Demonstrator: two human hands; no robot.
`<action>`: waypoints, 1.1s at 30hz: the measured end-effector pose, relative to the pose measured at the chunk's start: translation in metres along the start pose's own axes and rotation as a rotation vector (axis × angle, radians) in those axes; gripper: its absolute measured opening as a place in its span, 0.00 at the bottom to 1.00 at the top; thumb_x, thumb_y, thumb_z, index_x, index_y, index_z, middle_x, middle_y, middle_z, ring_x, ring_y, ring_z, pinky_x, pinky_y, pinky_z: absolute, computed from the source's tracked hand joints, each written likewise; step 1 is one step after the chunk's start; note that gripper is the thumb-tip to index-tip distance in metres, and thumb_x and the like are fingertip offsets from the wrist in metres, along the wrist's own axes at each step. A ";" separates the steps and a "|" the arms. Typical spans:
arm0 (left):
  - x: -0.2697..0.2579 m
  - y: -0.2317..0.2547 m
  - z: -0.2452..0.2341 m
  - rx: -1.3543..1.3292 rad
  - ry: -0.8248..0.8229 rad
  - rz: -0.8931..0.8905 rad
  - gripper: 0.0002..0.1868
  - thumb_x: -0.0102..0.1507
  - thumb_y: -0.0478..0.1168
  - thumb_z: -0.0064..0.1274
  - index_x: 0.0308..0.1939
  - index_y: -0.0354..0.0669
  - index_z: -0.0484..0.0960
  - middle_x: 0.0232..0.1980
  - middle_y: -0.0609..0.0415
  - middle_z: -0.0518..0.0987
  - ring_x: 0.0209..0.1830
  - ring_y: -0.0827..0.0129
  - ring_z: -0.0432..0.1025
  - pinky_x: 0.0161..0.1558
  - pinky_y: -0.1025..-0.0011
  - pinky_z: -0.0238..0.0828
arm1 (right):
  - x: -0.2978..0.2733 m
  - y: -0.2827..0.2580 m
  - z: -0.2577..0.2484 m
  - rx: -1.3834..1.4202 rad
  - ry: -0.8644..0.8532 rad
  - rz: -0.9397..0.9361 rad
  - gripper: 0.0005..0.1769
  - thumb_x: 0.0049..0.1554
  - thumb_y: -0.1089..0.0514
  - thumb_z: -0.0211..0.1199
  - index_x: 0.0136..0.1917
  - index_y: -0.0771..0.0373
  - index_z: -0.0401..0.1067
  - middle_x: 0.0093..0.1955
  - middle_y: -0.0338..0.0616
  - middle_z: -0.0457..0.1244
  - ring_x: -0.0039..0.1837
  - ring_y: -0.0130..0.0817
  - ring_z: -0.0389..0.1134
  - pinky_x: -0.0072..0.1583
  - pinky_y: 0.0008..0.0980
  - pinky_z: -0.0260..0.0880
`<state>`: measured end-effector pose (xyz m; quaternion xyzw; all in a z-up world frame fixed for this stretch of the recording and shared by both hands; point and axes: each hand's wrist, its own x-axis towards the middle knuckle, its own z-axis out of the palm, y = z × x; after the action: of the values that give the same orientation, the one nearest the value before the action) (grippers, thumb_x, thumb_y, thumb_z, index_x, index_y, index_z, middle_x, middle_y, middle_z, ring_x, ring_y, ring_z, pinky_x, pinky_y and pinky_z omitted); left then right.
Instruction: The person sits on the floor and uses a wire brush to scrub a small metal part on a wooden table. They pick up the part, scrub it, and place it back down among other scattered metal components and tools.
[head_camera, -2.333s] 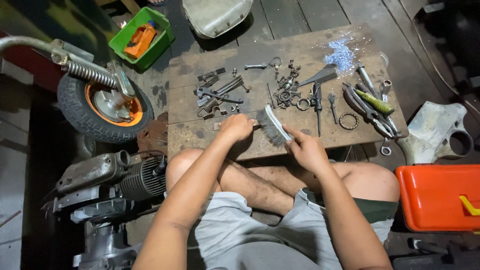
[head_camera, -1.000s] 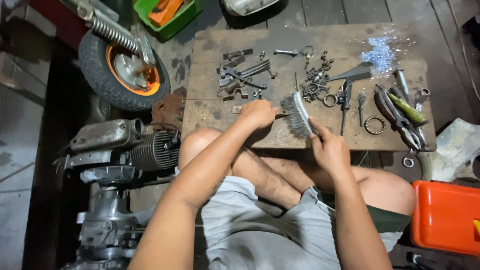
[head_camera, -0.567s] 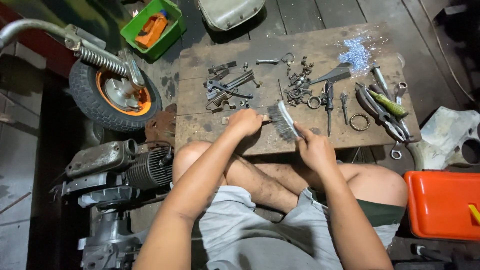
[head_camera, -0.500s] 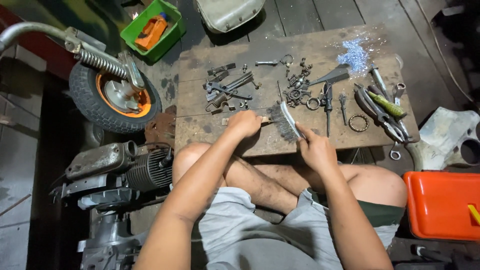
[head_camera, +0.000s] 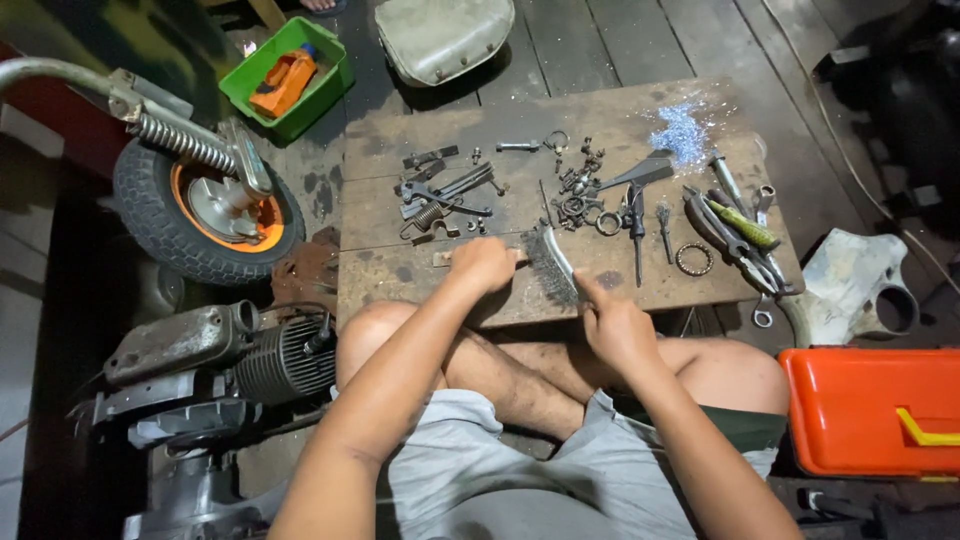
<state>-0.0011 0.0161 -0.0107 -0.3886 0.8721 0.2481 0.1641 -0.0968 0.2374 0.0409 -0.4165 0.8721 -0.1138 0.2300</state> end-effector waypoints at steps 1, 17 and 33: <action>-0.005 0.001 0.001 0.000 0.002 0.006 0.28 0.67 0.55 0.40 0.51 0.36 0.87 0.53 0.34 0.84 0.61 0.43 0.76 0.60 0.46 0.71 | -0.005 0.002 0.001 -0.001 0.005 0.003 0.31 0.61 0.54 0.52 0.77 0.37 0.61 0.53 0.61 0.71 0.55 0.62 0.73 0.55 0.57 0.74; -0.007 0.005 -0.010 -0.018 -0.013 0.007 0.29 0.67 0.54 0.39 0.55 0.35 0.84 0.56 0.35 0.83 0.63 0.42 0.75 0.65 0.44 0.64 | -0.030 0.011 0.036 0.524 -0.020 0.069 0.36 0.57 0.56 0.59 0.78 0.40 0.60 0.56 0.50 0.73 0.61 0.56 0.71 0.63 0.55 0.70; -0.021 0.007 -0.018 -0.048 -0.037 -0.002 0.30 0.68 0.55 0.38 0.53 0.32 0.85 0.56 0.35 0.84 0.64 0.45 0.75 0.69 0.50 0.59 | -0.031 -0.021 0.015 0.324 0.049 0.096 0.32 0.62 0.53 0.54 0.79 0.38 0.59 0.57 0.63 0.69 0.63 0.62 0.69 0.63 0.56 0.71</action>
<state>0.0053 0.0224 0.0161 -0.3885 0.8624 0.2760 0.1709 -0.0582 0.2487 0.0455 -0.3291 0.8666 -0.2517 0.2781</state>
